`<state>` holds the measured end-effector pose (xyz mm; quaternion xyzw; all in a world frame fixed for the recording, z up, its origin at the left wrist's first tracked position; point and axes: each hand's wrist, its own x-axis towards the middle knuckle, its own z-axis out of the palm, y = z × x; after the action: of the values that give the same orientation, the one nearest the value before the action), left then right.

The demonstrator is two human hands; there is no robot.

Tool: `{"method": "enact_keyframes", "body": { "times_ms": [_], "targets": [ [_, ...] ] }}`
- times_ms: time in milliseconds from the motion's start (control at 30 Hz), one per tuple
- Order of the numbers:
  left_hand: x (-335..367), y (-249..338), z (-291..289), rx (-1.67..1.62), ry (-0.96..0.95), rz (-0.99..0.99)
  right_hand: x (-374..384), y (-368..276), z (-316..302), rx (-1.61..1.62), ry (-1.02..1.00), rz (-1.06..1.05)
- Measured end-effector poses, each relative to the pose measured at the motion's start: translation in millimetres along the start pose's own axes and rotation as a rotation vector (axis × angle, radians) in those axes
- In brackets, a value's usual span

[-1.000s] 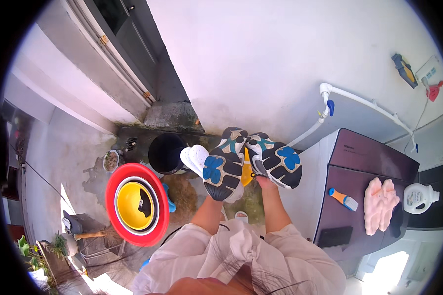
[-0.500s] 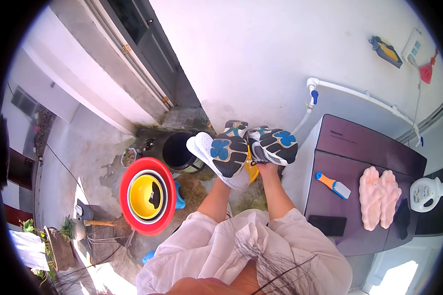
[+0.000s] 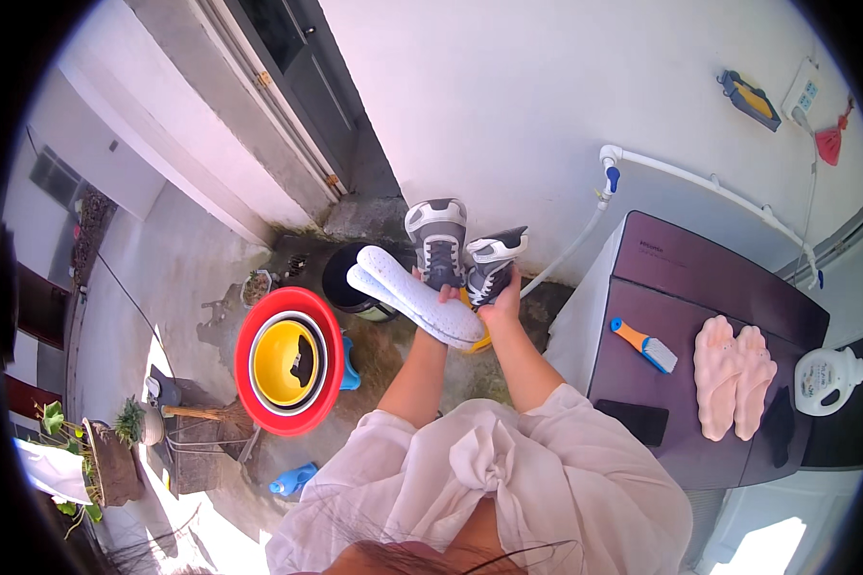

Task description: The person organizes several basins, rinses a black cloth, and then washes several pairs of shoes and slippers using a hose and water in a bucket before placing them aside.

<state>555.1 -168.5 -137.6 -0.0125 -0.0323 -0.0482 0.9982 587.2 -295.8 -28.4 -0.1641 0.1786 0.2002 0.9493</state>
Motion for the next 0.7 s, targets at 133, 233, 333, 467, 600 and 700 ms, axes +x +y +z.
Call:
{"method": "enact_keyframes", "body": {
  "times_ms": [133, 233, 333, 467, 600, 700],
  "targets": [
    [-36.9, 24.7, 5.2, -0.028, 0.105, 0.104, 7.2, 46.6, -15.7, 0.053, 0.037, 0.095],
    [-66.9, 14.9, 26.1, -0.056, 0.285, 0.174, 15.8, 65.4, -42.6, 0.04, 0.194, 0.039],
    [-119.2, 35.8, 25.2, -0.073, 0.177, 0.274, 12.6, 115.6, -45.1, 0.043, 0.273, 0.071],
    [-198.4, 69.8, 18.5, -0.047, 0.219, 0.439, -27.8, 199.2, -36.2, 0.02, 0.352, 0.177],
    [-249.1, 104.7, 28.2, 0.099, 0.398, 0.478, -59.3, 257.0, -42.7, -0.054, 0.297, 0.387],
    [-289.7, 120.4, 35.3, 0.077, 0.57, 0.65, -82.6, 301.2, -50.6, -0.127, 0.295, 0.466]
  ]
}}
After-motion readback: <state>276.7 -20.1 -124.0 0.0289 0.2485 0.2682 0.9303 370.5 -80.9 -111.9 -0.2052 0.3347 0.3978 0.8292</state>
